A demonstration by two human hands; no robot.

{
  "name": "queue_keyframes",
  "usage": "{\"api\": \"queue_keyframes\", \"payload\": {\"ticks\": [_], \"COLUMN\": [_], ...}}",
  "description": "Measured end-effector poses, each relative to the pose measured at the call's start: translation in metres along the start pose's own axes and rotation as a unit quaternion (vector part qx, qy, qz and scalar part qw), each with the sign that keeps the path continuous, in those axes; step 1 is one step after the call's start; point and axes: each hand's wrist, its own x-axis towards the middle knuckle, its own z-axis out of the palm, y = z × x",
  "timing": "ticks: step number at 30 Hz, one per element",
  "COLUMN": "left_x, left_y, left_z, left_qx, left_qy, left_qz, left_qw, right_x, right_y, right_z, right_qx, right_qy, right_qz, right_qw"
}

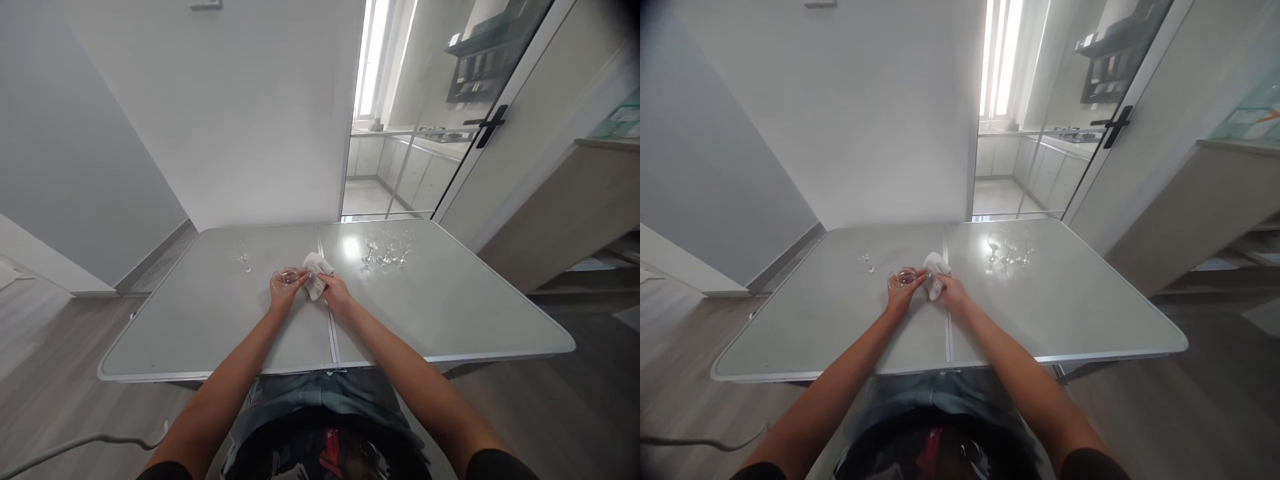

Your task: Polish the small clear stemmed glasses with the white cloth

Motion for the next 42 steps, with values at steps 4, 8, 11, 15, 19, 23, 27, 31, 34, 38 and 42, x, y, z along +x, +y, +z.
{"api": "queue_keyframes", "payload": {"ticks": [4,8,11,15,19,23,27,31,34,38,42], "left_x": [0.002,0.002,0.003,0.007,0.006,0.006,0.006,0.004,0.005,0.004,0.001], "left_y": [0.0,0.002,0.001,0.001,0.002,0.004,0.002,0.003,0.003,0.004,0.006], "left_z": [-0.001,-0.002,-0.001,0.0,0.001,0.002,0.001,0.002,0.002,0.002,0.003], "left_qx": [-0.011,-0.01,0.009,-0.006,-0.006,-0.019,-0.024,-0.028,-0.043,-0.042,-0.036], "left_qy": [0.056,0.041,0.007,0.085,0.053,0.039,0.063,0.002,0.039,0.034,-0.016], "left_qz": [0.021,0.02,-0.004,0.025,0.009,0.008,0.017,-0.011,0.019,0.009,-0.012], "left_qw": [0.998,0.999,1.0,0.996,0.999,0.999,0.998,1.0,0.998,0.998,0.999], "right_x": [0.0,-0.001,-0.001,-0.001,-0.001,-0.001,-0.002,-0.002,-0.003,-0.003,-0.004], "right_y": [0.001,0.001,0.003,0.007,0.006,0.005,0.003,0.001,0.001,0.001,-0.005], "right_z": [-0.002,-0.003,-0.003,-0.007,-0.01,-0.008,-0.006,-0.006,-0.007,-0.008,-0.004], "right_qx": [-0.046,-0.037,-0.039,-0.058,-0.075,-0.078,-0.06,-0.056,-0.068,-0.072,-0.041], "right_qy": [-0.013,0.015,-0.004,-0.025,0.005,-0.024,0.001,-0.014,-0.038,0.006,-0.006], "right_qz": [0.034,0.021,0.029,0.041,0.004,0.042,0.03,0.021,0.05,0.012,0.024], "right_qw": [0.998,0.999,0.999,0.997,0.997,0.996,0.998,0.998,0.996,0.997,0.999]}}
